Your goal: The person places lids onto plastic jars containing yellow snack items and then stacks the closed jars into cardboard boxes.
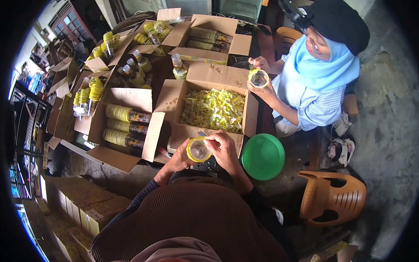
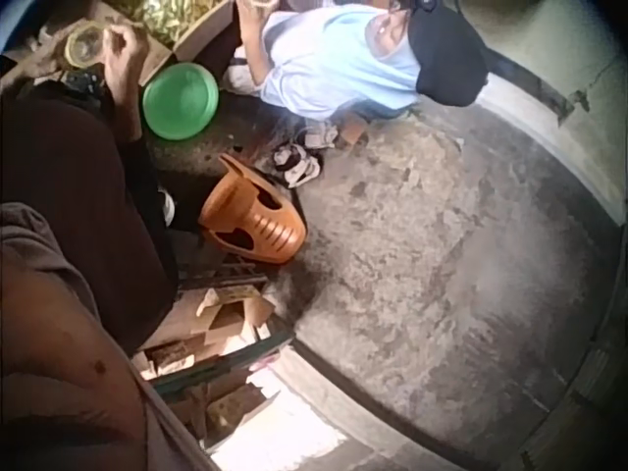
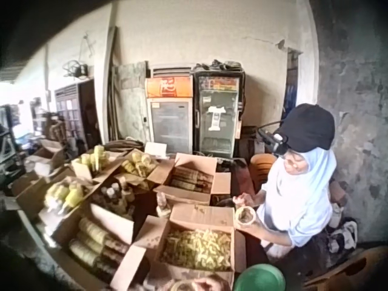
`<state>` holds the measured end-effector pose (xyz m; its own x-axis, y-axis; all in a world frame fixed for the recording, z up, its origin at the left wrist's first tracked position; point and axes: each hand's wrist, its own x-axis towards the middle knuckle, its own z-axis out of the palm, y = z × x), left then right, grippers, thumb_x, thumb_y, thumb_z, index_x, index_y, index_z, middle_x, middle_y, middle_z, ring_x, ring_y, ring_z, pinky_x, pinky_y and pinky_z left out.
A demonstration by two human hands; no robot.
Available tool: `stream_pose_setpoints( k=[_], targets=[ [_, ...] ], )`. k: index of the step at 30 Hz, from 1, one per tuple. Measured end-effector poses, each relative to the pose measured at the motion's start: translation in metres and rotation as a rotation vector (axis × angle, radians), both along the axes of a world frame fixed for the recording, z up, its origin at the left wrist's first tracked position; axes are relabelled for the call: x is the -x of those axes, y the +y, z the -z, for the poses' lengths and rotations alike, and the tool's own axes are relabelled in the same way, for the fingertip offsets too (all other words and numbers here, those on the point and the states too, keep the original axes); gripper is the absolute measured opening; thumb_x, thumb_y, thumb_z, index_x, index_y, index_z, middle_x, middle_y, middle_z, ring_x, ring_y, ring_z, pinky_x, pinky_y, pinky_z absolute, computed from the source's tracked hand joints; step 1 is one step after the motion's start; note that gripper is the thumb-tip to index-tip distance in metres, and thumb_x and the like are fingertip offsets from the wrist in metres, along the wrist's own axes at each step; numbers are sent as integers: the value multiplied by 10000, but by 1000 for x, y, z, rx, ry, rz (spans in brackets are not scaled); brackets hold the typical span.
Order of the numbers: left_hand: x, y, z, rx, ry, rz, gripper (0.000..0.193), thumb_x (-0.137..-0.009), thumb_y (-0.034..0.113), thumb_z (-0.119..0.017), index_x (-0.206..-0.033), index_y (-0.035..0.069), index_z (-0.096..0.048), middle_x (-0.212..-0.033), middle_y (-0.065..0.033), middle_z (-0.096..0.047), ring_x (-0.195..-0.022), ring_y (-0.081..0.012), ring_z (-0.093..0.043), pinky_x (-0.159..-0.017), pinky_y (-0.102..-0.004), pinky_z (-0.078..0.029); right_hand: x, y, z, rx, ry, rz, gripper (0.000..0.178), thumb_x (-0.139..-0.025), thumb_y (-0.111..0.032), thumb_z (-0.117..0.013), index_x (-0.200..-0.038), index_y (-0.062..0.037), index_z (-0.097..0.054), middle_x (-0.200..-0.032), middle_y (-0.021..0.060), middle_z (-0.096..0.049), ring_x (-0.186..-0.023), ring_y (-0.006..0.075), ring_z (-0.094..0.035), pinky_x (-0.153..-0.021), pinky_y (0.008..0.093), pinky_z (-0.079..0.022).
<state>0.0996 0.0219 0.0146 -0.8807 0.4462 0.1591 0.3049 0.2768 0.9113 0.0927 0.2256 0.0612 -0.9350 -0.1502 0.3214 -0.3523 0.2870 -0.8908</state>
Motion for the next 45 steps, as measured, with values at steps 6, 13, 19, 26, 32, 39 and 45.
stream_pose_setpoints(
  k=[6,13,19,26,32,39,45],
  targets=[
    [-1,-17,-14,77,57,-79,616,-571,82,-812,-1103,-27,-521,-1047,-162,-529,-1031,-358,-529,-890,-403,-436,14,-11,14,154,-121,-100,99,-844,-30,-695,-918,25,-658,-818,55,-594,-711,94,-596,-620,243,-481],
    [0,-59,-27,88,106,-266,554,-634,112,-810,-1108,-6,-548,-1070,-157,-551,-1044,-348,-535,-899,-403,-451,40,-61,10,533,-544,-239,77,-875,-77,-685,-851,-19,-642,-766,15,-644,-694,55,-588,-641,219,-494],
    [12,-114,-18,-89,30,-482,667,-587,82,-865,-1165,-11,-545,-1066,-137,-605,-1003,-270,-607,-880,-351,-479,77,-96,15,533,-692,-258,123,-893,-178,-675,-894,-56,-660,-751,4,-631,-688,94,-624,-618,227,-506],
    [44,-196,16,234,40,-886,634,-655,229,-854,-1164,6,-548,-1031,-191,-620,-974,-377,-565,-864,-437,-458,172,-100,128,-217,-145,45,239,-856,-115,-682,-1082,-45,-641,-937,66,-658,-790,137,-610,-724,274,-507],
    [71,-198,47,288,43,-785,647,-643,194,-842,-1172,23,-512,-1047,-187,-627,-985,-396,-568,-871,-462,-448,221,-105,185,-513,88,168,400,-832,-111,-676,-1216,-91,-567,-1222,159,-552,-936,289,-623,-811,378,-515],
    [75,-200,83,302,-52,-664,730,-612,112,-832,-1224,-17,-456,-1141,-212,-556,-1084,-362,-540,-927,-427,-443,208,-104,150,-585,-143,140,167,-812,-70,-659,-975,-99,-640,-984,115,-577,-905,325,-605,-749,418,-494],
    [71,-199,78,393,110,-759,792,-695,39,-705,-1386,-14,-322,-1346,-238,-408,-1269,-423,-354,-1085,-497,-285,154,-78,120,-213,40,216,188,-789,20,-678,-956,-41,-616,-915,108,-561,-756,253,-603,-656,324,-494]
  ],
)
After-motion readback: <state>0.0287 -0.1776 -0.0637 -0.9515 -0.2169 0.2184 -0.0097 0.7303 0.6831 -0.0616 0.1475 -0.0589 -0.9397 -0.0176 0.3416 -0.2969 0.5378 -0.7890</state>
